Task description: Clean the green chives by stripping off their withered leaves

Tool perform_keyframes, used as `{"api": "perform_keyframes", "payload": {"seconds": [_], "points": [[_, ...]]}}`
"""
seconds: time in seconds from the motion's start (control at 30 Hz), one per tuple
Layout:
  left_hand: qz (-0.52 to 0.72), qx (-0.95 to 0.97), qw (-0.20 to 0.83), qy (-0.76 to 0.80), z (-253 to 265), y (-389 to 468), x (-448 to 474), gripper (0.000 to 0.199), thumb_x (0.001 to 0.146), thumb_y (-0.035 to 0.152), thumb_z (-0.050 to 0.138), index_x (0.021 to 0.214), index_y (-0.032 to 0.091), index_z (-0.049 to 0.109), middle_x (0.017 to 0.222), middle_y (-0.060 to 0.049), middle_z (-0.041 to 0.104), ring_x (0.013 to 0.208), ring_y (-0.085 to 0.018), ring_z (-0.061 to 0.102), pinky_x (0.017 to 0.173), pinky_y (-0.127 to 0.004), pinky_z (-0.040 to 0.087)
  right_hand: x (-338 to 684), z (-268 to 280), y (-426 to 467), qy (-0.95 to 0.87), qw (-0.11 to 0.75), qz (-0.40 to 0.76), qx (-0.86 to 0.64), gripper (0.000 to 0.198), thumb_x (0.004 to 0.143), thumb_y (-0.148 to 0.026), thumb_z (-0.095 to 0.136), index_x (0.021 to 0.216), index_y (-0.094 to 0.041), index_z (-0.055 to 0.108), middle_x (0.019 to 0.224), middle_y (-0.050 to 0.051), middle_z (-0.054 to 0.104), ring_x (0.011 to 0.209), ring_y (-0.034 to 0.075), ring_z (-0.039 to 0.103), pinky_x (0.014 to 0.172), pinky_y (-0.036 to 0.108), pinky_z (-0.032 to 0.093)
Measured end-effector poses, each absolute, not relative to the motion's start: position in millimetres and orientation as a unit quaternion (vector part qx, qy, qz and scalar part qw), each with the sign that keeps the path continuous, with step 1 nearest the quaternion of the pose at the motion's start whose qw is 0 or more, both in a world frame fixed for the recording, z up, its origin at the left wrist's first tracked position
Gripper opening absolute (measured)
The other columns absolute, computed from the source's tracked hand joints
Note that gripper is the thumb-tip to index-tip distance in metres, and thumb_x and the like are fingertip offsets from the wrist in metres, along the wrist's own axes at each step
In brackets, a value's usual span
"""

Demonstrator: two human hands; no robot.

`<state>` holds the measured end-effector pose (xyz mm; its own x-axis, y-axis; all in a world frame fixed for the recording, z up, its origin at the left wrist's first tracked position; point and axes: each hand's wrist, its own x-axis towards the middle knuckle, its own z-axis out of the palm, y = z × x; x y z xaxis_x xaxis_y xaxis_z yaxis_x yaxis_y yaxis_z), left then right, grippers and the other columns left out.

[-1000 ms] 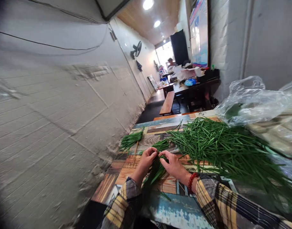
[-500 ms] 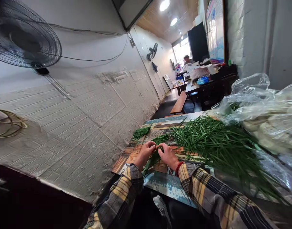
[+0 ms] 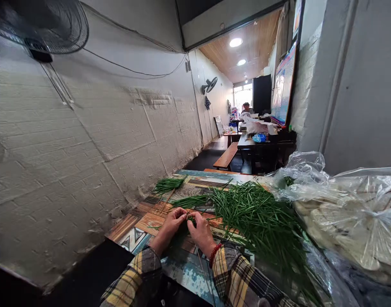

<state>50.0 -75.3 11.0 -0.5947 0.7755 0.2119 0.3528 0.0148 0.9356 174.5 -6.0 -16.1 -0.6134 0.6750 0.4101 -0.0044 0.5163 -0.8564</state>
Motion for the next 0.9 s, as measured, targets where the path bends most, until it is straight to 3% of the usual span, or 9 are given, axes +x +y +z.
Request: {"api": "perform_keyframes", "payload": {"seconds": [0.27, 0.53, 0.9], "points": [[0.568, 0.432, 0.202, 0.671, -8, -71, 76, 0.005, 0.069, 0.019, 0.056, 0.068, 0.015, 0.059, 0.065, 0.001, 0.058, 0.065, -0.013, 0.051, 0.062, -0.024, 0.04, 206, -31, 8, -0.824, 0.292, 0.414, -0.256, 0.035, 0.083, -0.044, 0.05, 0.099, -0.018, 0.066, 0.061, -0.002, 0.054, 0.059, 0.017, 0.049, 0.06, 0.029, 0.041], [0.643, 0.36, 0.3, 0.606, -24, -84, 75, 0.007, 0.072, 0.018, 0.055, 0.077, 0.015, 0.059, 0.067, -0.001, 0.063, 0.062, -0.012, 0.056, 0.063, -0.023, 0.044, 213, -21, -1, -0.845, 0.252, 0.4, -0.248, 0.037, 0.086, -0.043, 0.047, 0.103, -0.016, 0.065, 0.066, 0.001, 0.06, 0.059, 0.017, 0.052, 0.059, 0.029, 0.042], [0.626, 0.389, 0.307, 0.602, -25, -82, 75, 0.01, 0.074, 0.024, 0.058, 0.076, 0.014, 0.06, 0.068, 0.0, 0.061, 0.061, -0.01, 0.053, 0.059, -0.022, 0.041, 215, -16, -2, -0.847, 0.206, 0.422, -0.25, 0.037, 0.088, -0.04, 0.044, 0.11, -0.016, 0.061, 0.069, 0.003, 0.065, 0.063, 0.018, 0.061, 0.057, 0.029, 0.045]]}}
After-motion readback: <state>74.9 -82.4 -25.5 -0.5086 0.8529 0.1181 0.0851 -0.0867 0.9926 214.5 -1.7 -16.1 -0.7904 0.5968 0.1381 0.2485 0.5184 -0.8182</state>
